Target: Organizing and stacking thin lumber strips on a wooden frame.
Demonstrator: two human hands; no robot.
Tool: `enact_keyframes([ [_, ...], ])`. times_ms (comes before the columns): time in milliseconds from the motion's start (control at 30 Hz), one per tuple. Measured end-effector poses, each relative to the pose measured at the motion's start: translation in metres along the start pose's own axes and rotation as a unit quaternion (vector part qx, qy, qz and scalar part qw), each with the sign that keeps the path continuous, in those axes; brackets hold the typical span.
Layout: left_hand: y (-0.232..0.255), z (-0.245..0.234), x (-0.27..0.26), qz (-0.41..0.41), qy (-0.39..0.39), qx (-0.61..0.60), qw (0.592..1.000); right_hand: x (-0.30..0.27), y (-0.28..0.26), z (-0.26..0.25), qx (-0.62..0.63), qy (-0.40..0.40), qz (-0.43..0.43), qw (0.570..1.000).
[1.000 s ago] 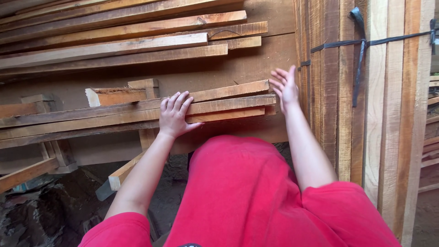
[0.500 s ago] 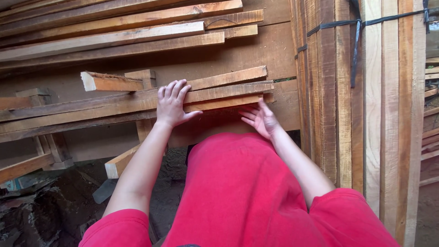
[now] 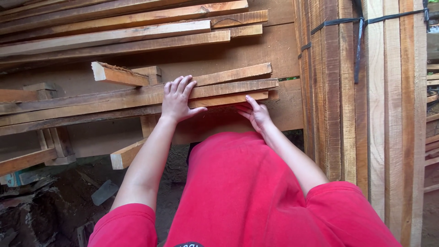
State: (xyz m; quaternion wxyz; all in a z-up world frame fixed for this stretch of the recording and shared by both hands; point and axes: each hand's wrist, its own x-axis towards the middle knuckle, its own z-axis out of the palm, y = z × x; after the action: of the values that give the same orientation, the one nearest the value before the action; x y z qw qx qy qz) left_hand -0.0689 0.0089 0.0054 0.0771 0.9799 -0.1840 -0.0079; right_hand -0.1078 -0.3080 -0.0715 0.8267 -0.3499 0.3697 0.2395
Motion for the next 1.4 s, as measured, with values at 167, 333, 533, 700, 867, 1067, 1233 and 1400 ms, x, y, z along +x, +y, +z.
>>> enact_keyframes([
  [167,-0.002,0.004,-0.004,0.006,0.009,0.01,1.0,-0.007,-0.022,-0.014,0.007,-0.023,0.02,1.0],
  [333,0.0,0.005,-0.001,0.019,0.01,0.026,0.999,-0.002,-0.069,-0.031,-0.045,0.083,-0.071,0.993],
  [533,-0.006,0.01,-0.004,0.027,0.008,0.042,0.999,0.005,-0.108,0.008,-0.282,0.005,-0.138,0.949],
  [700,-0.002,0.008,-0.004,0.019,-0.005,0.053,0.998,0.004,-0.104,0.008,-0.345,0.007,-0.146,0.927],
  [867,-0.002,0.001,-0.002,0.028,-0.02,0.045,0.998,0.019,-0.094,0.006,-0.344,0.023,-0.145,0.927],
  [1067,-0.004,0.004,-0.001,0.022,-0.036,0.057,0.997,0.028,-0.086,-0.003,-0.304,0.038,-0.186,0.933],
  [1233,-0.004,0.004,0.001,0.013,-0.032,0.042,0.999,0.032,-0.066,-0.057,-0.373,0.082,-0.24,0.893],
  [1400,0.0,0.0,-0.001,0.017,-0.015,0.034,0.999,-0.033,-0.066,-0.023,-0.408,0.085,-0.317,0.852],
])
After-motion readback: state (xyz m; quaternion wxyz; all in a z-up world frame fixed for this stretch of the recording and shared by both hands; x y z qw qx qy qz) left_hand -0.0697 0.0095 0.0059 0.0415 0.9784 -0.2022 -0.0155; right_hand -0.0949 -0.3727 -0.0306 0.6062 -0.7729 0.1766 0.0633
